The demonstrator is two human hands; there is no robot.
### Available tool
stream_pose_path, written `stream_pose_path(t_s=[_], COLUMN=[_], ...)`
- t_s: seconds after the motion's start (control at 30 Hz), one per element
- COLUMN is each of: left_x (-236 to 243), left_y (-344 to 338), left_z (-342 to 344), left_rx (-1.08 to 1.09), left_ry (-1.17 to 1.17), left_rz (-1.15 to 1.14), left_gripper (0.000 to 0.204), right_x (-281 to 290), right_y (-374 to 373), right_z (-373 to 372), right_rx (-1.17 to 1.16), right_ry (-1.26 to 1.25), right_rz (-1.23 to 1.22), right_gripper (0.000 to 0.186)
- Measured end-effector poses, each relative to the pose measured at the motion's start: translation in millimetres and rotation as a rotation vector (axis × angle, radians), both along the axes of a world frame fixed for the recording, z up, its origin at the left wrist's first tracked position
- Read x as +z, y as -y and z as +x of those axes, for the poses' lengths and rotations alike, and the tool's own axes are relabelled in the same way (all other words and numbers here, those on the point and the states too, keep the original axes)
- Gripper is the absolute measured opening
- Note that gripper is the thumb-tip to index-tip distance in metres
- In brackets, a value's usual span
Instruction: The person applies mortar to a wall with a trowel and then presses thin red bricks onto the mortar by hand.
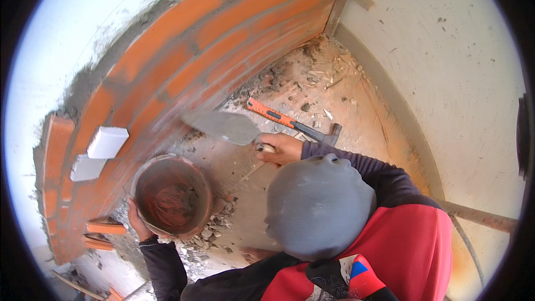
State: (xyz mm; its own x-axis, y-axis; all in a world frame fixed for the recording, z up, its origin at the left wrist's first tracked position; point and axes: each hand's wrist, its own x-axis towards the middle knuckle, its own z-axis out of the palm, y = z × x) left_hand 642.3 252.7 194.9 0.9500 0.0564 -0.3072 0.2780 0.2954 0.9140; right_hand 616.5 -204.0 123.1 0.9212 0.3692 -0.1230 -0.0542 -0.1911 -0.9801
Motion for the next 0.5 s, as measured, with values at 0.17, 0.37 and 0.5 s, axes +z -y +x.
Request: stream_pose_path(t_s=[0.17, 0.37, 0.5], left_x=[3, 5, 0], left_y=[-18, -17, -23], left_z=[-10, -13, -13], left_rx=[-0.006, 0.044, 0.097], left_ry=[-0.026, -0.044, -0.098], left_rz=[0.012, 0.112, 0.088], left_gripper=[0.058, 0.061, 0.064], right_x=[-19, 19, 13], right_y=[34, 79, 104], right_z=[-27, 15, 57], right_rx=[-0.582, -0.992, -1.134], right_ry=[0.013, -0.019, 0.028], right_rz=[0.011, 0.571, 0.583], right_gripper=[0.032, 0.041, 0.048])
